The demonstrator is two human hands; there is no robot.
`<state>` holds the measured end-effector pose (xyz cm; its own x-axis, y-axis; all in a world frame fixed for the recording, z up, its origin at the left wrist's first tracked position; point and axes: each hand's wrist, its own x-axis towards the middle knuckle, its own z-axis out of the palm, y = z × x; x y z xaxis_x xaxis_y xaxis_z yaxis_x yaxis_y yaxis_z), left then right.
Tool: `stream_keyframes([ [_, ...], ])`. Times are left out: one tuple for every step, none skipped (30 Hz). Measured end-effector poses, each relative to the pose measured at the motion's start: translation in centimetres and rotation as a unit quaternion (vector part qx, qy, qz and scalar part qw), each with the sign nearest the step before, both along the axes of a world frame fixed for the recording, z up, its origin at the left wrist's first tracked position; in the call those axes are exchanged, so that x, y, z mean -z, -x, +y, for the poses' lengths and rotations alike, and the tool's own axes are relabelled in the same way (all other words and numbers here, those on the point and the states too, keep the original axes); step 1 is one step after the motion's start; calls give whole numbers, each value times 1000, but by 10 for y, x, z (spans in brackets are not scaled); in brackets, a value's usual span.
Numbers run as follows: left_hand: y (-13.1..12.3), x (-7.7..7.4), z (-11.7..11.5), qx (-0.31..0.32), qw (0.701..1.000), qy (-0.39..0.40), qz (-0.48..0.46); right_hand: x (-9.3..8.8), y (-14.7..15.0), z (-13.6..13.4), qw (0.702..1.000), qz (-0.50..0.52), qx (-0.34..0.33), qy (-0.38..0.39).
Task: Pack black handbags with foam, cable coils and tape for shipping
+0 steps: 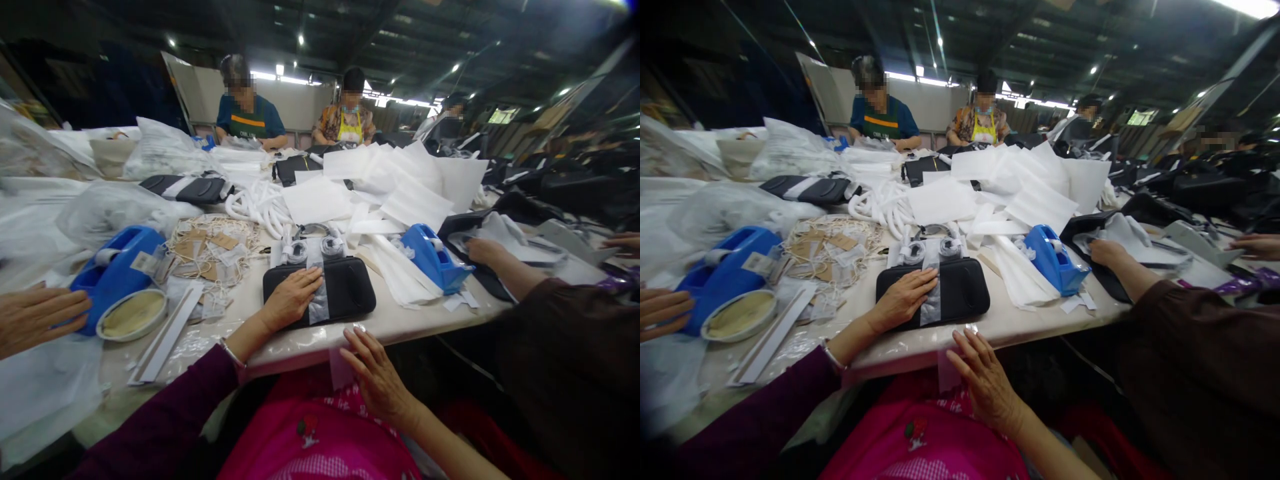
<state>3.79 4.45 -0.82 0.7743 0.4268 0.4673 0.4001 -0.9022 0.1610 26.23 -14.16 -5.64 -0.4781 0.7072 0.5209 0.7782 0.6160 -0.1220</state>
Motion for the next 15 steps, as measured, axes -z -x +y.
stream_keyframes([
  [0,0,0,1,1000,3,-2,8,1,0,1000,5,12,-24],
  [0,1,0,0,1000,5,-4,14,3,1,999,12,18,-47],
  [0,1,0,-4,1000,7,-6,18,6,4,997,23,19,-66],
  [0,1,0,-9,1000,8,-9,19,10,8,996,34,14,-78],
  [0,2,0,-11,1000,9,-11,18,14,10,995,49,7,-88],
  [1,2,0,-9,1000,10,-12,15,18,12,993,64,-2,-96],
  [1,3,-1,-3,1000,11,-11,11,22,13,992,79,-11,-102],
  [2,3,-1,7,1000,10,-8,6,26,13,990,91,-18,-107],
  [2,4,-2,17,1000,7,-4,0,30,12,988,100,-22,-111],
  [3,4,-3,26,1000,3,0,-5,33,11,988,105,-24,-115],
  [4,5,-4,31,1000,1,3,-9,36,10,987,106,-24,-118],
  [4,5,-4,35,999,-1,6,-14,39,8,987,104,-23,-119],
  [5,5,-5,38,999,-2,9,-17,41,7,987,101,-23,-120],
  [5,5,-7,41,999,-1,12,-20,44,6,988,97,-24,-121],
  [5,5,-7,44,999,-1,15,-22,46,5,988,94,-25,-122],
])
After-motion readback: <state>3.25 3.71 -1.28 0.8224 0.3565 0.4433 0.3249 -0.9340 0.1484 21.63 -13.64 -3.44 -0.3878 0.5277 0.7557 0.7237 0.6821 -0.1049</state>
